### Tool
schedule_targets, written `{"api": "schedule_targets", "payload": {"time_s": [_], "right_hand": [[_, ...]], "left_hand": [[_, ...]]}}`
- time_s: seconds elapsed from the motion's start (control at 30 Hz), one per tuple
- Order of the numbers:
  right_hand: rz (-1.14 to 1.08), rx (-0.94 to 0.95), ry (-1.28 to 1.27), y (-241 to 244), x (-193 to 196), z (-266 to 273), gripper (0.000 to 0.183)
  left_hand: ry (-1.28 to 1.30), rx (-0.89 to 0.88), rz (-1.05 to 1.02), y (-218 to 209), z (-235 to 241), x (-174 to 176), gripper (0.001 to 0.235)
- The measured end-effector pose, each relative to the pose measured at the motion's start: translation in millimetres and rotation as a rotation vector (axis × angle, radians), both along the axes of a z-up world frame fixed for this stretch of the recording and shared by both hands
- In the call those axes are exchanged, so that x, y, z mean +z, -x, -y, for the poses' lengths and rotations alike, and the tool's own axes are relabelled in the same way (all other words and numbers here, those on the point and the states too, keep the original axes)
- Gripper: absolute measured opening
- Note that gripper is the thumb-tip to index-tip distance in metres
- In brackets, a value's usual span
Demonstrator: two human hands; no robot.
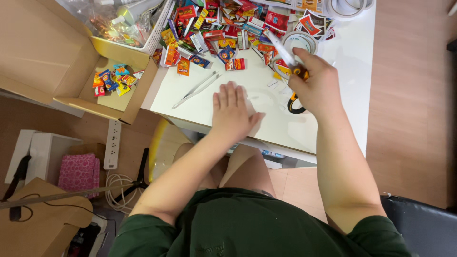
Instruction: The person sits at a table and assembles small candy packages by applying tape to white paper, folding the paper around candy wrappers, and cutting the tape with scissors. The person handles multiple candy wrappers and tape rolls, repeatedly folding and cutting to create small sealed packages.
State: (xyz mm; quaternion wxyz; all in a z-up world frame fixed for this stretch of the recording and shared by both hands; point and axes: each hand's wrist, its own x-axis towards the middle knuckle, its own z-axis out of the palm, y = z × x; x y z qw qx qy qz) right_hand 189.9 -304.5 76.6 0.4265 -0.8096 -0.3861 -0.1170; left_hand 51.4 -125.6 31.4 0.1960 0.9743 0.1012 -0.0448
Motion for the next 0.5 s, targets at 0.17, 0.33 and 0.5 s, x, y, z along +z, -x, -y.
{"api": "schedule_targets", "payload": {"time_s": [0.17,0.33,0.5], "right_hand": [[0.012,-0.009,0.04,5,12,-1,0.053],[0.019,-0.033,0.091,9,18,8,0.055],[0.035,-0.042,0.137,9,17,11,0.056]], "left_hand": [[-0.014,-0.04,-0.088,-31,28,7,0.098],[-0.037,-0.121,-0.099,-63,59,-9,0.094],[0.028,-0.139,-0.048,-73,74,-30,0.089]]}}
